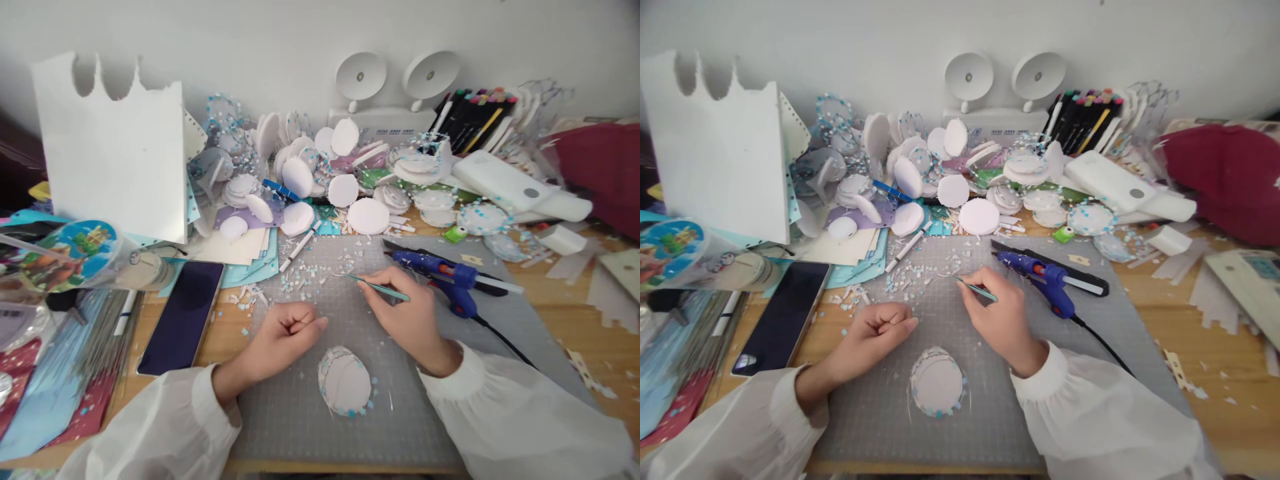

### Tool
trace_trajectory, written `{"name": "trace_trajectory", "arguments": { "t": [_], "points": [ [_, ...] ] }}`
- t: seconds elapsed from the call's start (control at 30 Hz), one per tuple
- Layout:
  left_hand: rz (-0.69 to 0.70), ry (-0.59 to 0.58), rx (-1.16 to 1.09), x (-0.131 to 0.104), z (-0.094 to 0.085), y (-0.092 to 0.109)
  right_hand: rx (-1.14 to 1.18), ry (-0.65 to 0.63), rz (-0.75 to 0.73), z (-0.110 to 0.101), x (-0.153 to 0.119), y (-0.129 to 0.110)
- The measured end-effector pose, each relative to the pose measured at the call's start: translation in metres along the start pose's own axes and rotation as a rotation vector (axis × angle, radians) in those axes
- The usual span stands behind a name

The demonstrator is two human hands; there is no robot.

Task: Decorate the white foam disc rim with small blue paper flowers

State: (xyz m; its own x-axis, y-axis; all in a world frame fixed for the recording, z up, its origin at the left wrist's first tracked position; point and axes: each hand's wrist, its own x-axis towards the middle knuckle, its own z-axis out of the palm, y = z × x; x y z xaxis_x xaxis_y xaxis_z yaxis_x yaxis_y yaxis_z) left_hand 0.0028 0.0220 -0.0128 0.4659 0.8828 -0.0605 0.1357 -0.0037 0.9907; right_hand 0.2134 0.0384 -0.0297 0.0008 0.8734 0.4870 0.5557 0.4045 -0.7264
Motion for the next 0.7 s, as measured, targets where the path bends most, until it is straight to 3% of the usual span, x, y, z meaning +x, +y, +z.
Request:
{"name": "trace_trajectory", "arguments": {
  "t": [0.33, 0.7],
  "points": [
    [-0.024, 0.034, -0.070, 0.003, 0.000, 0.004, 0.247, 0.094, 0.031, -0.014, -0.007, -0.016],
    [-0.068, -0.005, -0.209, 0.002, 0.002, 0.002, 0.496, -0.170, 0.071, -0.021, -0.016, -0.029]
  ]
}}
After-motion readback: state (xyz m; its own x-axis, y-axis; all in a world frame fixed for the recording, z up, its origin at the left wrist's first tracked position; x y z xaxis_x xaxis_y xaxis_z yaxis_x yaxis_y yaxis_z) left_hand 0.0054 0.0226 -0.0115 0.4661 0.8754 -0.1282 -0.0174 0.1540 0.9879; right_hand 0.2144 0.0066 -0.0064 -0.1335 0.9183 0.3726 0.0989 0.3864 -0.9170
